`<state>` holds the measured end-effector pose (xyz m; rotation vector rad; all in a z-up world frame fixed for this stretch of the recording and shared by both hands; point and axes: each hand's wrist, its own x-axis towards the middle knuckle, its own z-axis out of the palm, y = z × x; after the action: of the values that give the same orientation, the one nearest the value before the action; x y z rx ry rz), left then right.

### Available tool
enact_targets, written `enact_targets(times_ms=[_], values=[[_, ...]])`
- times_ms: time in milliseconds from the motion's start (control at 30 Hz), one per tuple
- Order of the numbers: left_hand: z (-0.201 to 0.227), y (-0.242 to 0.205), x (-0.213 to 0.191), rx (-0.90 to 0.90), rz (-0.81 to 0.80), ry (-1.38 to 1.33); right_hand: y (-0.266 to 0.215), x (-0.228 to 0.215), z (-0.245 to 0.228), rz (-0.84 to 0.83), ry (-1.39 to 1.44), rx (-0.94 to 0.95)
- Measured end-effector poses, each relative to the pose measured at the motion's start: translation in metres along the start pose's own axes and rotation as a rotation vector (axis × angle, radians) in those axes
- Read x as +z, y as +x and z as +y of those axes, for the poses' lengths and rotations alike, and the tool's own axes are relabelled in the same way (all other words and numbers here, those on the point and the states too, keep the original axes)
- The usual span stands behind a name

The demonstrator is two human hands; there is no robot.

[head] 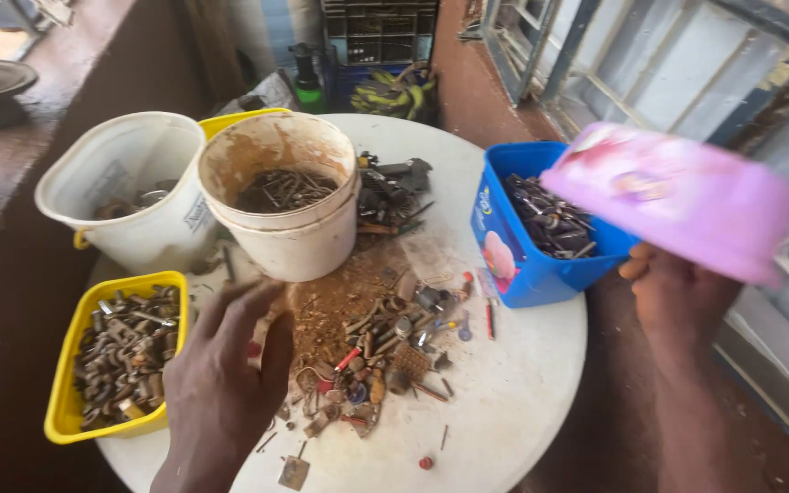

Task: Sorting various small metal hardware items like keys, screws, and bolts into different containers.

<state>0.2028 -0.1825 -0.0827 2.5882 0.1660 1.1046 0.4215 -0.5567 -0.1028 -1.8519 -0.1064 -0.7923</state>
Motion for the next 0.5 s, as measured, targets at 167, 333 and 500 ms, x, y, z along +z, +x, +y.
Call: enact_targets(times_ms=[167,333,500], values=[[-0.031,0.046,0.028,-0.080,-0.148,0.136,-0.069,-0.004,-0.006,-0.126,0.186,0.095],[-0.050,0.079,0.064,-0.163,-0.379,0.243,-0.174,0.009,0.173,-0.189,-0.377,-0.157],[-0.057,0.090,0.077,-0.182,-0.350,0.248,-0.339,-0.024,0.345,-0.189,-0.266,-0.029]])
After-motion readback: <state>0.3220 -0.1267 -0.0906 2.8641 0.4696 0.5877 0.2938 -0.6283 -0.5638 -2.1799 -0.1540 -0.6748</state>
